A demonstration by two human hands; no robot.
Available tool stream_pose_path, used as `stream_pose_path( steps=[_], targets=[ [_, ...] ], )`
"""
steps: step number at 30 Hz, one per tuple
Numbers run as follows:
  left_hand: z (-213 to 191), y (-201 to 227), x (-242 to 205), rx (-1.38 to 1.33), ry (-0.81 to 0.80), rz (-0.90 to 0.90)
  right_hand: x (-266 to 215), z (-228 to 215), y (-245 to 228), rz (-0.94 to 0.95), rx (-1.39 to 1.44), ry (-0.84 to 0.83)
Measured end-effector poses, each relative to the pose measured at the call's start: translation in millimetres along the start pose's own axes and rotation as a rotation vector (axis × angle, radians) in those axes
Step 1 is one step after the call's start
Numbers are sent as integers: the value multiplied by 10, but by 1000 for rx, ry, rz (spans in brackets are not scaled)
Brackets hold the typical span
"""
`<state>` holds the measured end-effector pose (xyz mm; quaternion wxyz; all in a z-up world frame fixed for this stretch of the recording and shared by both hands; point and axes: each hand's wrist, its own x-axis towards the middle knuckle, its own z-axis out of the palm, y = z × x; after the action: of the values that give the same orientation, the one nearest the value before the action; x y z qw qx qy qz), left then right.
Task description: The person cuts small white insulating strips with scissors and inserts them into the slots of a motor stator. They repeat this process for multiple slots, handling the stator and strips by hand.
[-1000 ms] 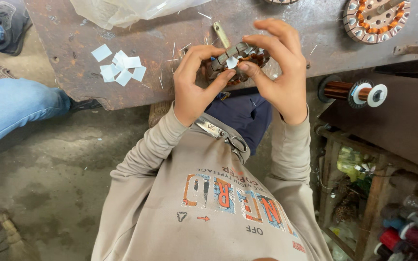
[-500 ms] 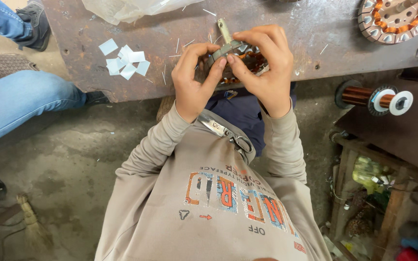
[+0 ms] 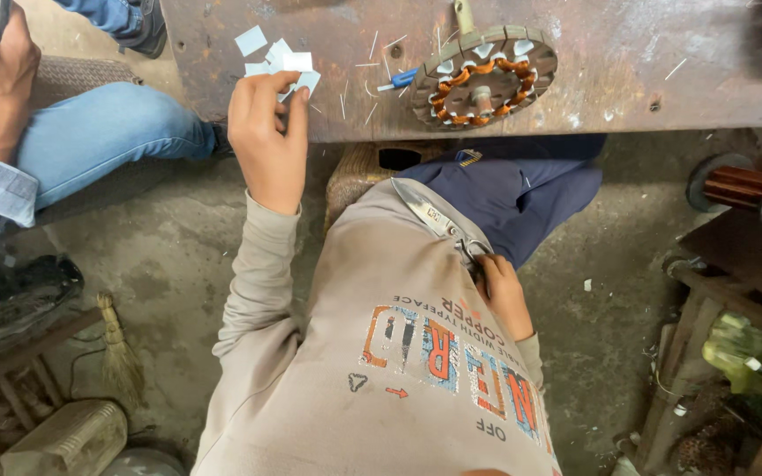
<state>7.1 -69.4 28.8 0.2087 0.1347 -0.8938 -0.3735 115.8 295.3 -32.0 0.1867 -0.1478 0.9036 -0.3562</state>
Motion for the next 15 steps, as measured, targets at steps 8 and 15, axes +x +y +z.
stream_pose_path(
  steps=[8,15],
  targets=[
    [-61,161,-288,143,-147,238,6,175,364,2,-62,-148],
    [-86,97,-334,-5,-193,338,396,-252,438,-124,-38,-293]
  ],
)
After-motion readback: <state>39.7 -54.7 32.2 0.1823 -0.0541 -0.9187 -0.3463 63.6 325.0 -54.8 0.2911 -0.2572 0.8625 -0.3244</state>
